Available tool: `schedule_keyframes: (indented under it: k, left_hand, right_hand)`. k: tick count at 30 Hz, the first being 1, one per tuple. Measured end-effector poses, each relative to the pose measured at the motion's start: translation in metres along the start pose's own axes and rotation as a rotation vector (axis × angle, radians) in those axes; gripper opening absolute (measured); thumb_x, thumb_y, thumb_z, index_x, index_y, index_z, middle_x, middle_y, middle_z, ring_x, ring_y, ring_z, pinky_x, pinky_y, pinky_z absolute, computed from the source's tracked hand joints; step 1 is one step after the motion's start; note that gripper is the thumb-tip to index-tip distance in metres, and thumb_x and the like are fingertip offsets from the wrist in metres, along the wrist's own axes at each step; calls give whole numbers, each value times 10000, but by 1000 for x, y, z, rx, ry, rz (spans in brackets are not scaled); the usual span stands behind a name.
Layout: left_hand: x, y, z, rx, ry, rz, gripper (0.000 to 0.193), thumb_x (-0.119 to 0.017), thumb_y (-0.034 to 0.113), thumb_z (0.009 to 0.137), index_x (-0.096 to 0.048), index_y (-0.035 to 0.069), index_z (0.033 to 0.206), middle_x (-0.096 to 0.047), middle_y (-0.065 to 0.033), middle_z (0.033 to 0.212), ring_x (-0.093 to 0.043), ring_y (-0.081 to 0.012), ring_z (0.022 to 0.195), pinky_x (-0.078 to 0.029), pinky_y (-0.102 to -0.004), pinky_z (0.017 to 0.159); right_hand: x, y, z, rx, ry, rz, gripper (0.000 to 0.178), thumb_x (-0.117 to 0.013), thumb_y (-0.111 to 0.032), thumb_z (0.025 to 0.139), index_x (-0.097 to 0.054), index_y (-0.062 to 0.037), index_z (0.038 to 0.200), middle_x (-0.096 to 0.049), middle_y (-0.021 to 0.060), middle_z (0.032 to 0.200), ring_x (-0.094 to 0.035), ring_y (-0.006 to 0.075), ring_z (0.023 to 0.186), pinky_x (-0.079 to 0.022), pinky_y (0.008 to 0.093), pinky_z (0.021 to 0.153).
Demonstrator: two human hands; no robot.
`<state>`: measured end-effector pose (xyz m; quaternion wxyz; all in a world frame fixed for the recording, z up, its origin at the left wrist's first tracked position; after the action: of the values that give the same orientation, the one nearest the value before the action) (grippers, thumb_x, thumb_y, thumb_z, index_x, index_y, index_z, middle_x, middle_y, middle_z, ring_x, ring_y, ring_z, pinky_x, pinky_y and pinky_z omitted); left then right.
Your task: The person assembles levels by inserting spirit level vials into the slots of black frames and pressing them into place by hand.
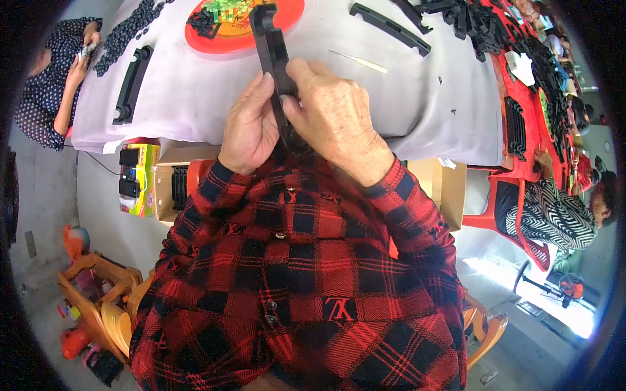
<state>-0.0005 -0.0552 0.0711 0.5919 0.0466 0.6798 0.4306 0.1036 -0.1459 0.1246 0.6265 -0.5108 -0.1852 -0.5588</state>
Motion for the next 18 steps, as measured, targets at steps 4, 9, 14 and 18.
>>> schedule_keyframes:
  k: [4, 9, 14, 18]
  left_hand:
    - [5, 1, 0, 49, -2, -50, 348, -434, 309, 1119, -546, 36, 1303, -624, -64, 1098, -616, -146, 1007, -534, -320, 902]
    - [2, 2, 1, 58, 29, -39, 335, -434, 315, 1119, -549, 42, 1278, -615, -51, 1059, -607, -133, 968, -530, -300, 870]
    - [7, -2, 0, 80, 33, -14, 337, -438, 321, 1116, -549, 46, 1276, -624, -57, 1059, -612, -132, 948, -563, -309, 780]
    - [1, -2, -2, 162, 31, -7, 337, -448, 323, 1112, -551, 50, 1282, -641, -48, 1048, -637, -129, 885, -583, -317, 716]
  right_hand:
    - [-6, 3, 1, 41, 9, 18, 260, -721, -189, 843, -568, -78, 1021, -662, 138, 850, -677, 396, 725, -543, 506, 621]
    - [-7, 7, 4, 129, 47, -15, 273, -769, -144, 823, -571, -52, 986, -642, 101, 781, -668, 281, 633, -534, 376, 572]
    - [10, 6, 8, 58, -89, 0, 200, -711, -178, 846, -592, -60, 956, -653, 123, 776, -685, 359, 677, -534, 447, 577]
    - [16, 13, 11, -48, 5, 245, 169, -677, -116, 862, -628, -57, 1013, -622, 94, 693, -709, 266, 638, -529, 389, 575]
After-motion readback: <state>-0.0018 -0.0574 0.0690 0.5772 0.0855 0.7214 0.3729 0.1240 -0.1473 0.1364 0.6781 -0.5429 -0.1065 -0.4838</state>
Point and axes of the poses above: each hand's wrist, its own z-axis towards the middle knuckle, its own x-axis out of the back of the hand, y = z × x, the point moved 1 cm from there along z, towards the middle knuckle
